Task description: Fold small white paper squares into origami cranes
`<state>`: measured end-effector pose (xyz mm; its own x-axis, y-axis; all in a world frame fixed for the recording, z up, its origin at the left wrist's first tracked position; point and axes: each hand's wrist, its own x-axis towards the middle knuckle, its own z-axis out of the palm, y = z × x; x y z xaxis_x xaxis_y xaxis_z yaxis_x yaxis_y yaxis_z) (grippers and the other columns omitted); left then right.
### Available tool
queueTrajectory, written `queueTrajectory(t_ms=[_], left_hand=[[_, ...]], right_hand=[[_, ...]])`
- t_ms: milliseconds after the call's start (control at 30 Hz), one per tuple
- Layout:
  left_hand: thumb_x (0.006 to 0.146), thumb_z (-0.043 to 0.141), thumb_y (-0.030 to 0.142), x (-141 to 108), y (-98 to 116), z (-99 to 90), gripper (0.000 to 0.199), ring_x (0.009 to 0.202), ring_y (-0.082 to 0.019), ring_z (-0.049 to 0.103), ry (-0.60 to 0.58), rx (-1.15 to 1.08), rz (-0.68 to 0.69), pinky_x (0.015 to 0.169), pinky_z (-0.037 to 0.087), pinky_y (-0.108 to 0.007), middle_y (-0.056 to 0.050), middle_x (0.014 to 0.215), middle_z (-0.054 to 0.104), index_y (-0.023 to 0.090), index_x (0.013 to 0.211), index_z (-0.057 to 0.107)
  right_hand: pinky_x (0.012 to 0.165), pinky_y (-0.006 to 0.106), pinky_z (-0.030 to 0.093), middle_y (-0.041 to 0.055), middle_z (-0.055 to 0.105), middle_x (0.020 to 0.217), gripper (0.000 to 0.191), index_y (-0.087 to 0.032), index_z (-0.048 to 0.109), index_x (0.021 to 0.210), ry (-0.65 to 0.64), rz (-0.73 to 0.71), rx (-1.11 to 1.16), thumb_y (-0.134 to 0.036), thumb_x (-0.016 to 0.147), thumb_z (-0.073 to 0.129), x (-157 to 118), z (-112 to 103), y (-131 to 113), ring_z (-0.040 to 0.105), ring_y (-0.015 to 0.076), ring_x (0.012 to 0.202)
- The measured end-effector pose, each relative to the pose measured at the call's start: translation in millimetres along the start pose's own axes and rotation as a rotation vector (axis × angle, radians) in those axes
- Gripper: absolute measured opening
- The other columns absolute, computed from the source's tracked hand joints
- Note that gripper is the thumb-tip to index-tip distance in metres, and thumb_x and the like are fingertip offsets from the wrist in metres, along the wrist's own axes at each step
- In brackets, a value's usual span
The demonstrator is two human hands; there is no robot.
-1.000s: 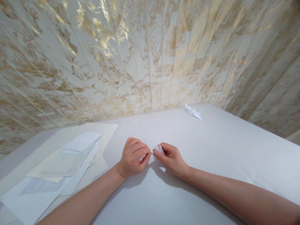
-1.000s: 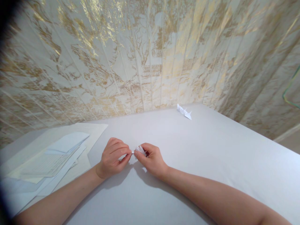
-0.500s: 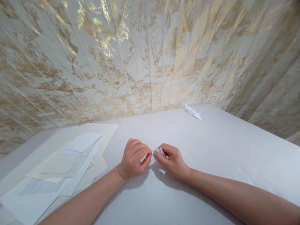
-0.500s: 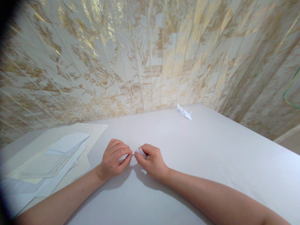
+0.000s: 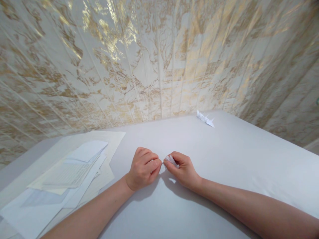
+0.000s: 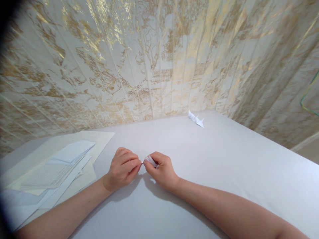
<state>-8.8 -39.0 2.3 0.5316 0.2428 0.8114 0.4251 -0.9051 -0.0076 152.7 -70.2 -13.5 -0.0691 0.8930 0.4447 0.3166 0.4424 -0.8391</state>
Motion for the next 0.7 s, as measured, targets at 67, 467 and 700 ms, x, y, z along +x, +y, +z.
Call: queueTrajectory(t_ms=[67,467,700], left_hand=[[0.074,0.058,0.012,-0.1,-0.4,-0.2,0.008,0.065,-0.013,0.050,-0.003,0.002,-0.002,0.065,0.037,-0.031,-0.001,0.066,0.063,0.018,0.071,0.060],[0.078,0.056,0.018,1.5,1.2,3.1,0.009,0.068,-0.015,0.057,-0.056,-0.294,-0.311,0.069,0.043,-0.031,-0.003,0.068,0.067,0.017,0.072,0.063],[0.072,0.060,0.029,4.8,2.5,3.3,0.015,0.067,-0.015,0.057,-0.182,-0.674,-0.852,0.065,0.043,-0.027,-0.002,0.068,0.064,0.015,0.069,0.065]], right_hand=[[0.048,0.020,0.029,-0.0047,0.037,0.053,0.021,-0.018,0.041,0.054,0.004,0.005,-0.005,-0.022,0.074,0.049,0.2,-0.4,-0.2,0.035,0.0081,0.051],[0.050,0.021,0.032,-0.0030,0.043,0.055,0.019,-0.017,0.048,0.058,0.053,0.023,-0.040,-0.025,0.075,0.050,2.0,-1.0,4.4,0.038,0.0091,0.052],[0.049,0.021,0.032,-0.0023,0.046,0.055,0.019,-0.016,0.050,0.058,0.069,-0.037,-0.082,-0.023,0.076,0.051,2.1,-2.9,2.5,0.040,0.0089,0.051]])
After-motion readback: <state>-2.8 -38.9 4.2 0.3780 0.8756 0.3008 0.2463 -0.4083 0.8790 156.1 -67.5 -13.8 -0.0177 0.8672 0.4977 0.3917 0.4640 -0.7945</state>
